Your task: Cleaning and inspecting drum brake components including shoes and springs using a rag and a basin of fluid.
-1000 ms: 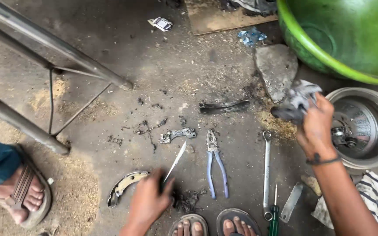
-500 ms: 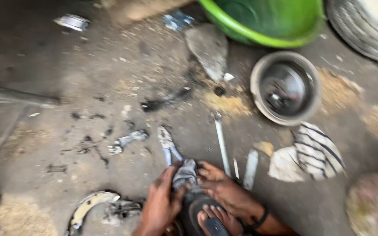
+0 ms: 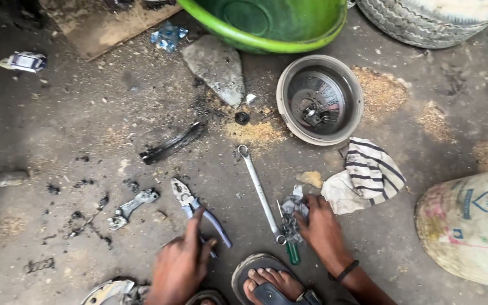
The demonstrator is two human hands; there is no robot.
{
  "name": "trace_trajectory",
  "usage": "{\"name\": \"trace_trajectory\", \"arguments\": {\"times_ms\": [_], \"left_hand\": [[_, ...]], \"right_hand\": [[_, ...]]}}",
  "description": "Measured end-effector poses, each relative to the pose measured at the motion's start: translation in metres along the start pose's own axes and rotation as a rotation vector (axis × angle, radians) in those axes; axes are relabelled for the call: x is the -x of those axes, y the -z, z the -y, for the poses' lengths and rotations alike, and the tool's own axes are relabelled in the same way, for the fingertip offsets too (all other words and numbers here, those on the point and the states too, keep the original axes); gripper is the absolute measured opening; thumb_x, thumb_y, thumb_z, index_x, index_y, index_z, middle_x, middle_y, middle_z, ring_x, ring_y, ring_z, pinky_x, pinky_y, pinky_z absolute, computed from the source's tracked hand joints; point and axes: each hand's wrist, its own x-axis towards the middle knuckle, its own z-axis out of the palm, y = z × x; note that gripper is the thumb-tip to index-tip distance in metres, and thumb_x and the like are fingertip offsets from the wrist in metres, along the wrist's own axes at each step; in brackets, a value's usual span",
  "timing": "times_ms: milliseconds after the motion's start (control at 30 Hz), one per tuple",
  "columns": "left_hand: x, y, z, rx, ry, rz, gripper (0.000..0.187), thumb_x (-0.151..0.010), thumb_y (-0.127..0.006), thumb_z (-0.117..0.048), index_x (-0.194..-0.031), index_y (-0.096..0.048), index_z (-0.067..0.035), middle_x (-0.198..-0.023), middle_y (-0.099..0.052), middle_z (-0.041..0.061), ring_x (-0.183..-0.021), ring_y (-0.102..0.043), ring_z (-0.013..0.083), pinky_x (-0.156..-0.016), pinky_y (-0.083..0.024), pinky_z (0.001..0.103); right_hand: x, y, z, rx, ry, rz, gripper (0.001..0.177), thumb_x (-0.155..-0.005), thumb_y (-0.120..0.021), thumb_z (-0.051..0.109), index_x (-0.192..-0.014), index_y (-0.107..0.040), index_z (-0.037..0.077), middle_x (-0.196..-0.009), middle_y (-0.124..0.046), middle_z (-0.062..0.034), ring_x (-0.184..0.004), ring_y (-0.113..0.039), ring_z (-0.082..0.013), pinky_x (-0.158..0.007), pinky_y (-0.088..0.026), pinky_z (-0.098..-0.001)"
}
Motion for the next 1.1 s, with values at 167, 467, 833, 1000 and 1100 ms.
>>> {"name": "trace_trajectory", "arguments": {"times_ms": [167, 467, 833, 1000, 1100], "left_hand": [[-0.002, -0.017, -0.008, 0.055, -0.252, 0.003, 0.07, -0.095, -0.063, -0.021, -0.155, -0.029, -0.017, -0.095, -0.072, 0.02, -0.079, -0.073, 0.0402, -0.074, -0.057, 0.05], [-0.019, -0.052, -0.033, 0.673, -0.338, -0.135, 0.069, -0.091, -0.076, -0.022, -0.145, -0.038, -0.006, -0.106, -0.074, 0.018, -0.1, -0.073, 0.0333, -0.084, -0.056, 0.045], [-0.027, -0.072, -0.044, 0.71, 0.062, -0.066, 0.037, -0.087, -0.077, -0.018, -0.122, -0.066, -0.01, -0.077, -0.068, 0.015, -0.072, -0.066, 0.0271, -0.07, -0.055, 0.039], [-0.042, -0.073, -0.052, 1.086, -0.193, -0.127, 0.041, -0.094, -0.073, -0.018, -0.129, -0.055, -0.006, -0.102, -0.073, 0.01, -0.096, -0.073, 0.0232, -0.084, -0.058, 0.036], [-0.066, -0.073, -0.038, 1.658, 0.1, -0.004, 0.027, -0.088, -0.066, -0.015, -0.115, -0.062, -0.008, -0.082, -0.076, 0.011, -0.067, -0.074, 0.0276, -0.059, -0.057, 0.039]], "right_hand": [[-0.028, -0.026, -0.039, -0.302, -0.081, 0.172, 0.046, -0.075, -0.079, 0.011, -0.118, -0.066, 0.005, -0.107, -0.072, -0.0121, -0.098, -0.071, -0.0281, -0.086, -0.06, -0.0389], [-0.009, 0.021, -0.031, -0.442, 0.106, 0.687, 0.027, -0.093, -0.07, 0.029, -0.114, -0.076, 0.013, -0.108, -0.081, -0.0087, -0.094, -0.078, -0.0206, -0.084, -0.06, -0.036], [-0.051, -0.066, -0.074, -0.074, -0.105, 0.106, 0.039, -0.073, -0.08, 0.013, -0.111, -0.073, 0.008, -0.092, -0.079, -0.0153, -0.085, -0.076, -0.0295, -0.075, -0.061, -0.0406], [-0.072, -0.034, -0.011, -0.874, 0.07, 0.334, 0.053, -0.07, -0.084, 0.011, -0.119, -0.065, 0.003, -0.099, -0.078, -0.0098, -0.091, -0.077, -0.0179, -0.078, -0.065, -0.0327], [-0.06, -0.003, 0.108, -0.96, 0.158, 0.462, 0.041, -0.076, -0.084, 0.016, -0.11, -0.069, -0.001, -0.091, -0.078, -0.0117, -0.086, -0.075, -0.0209, -0.075, -0.061, -0.0332]]}}
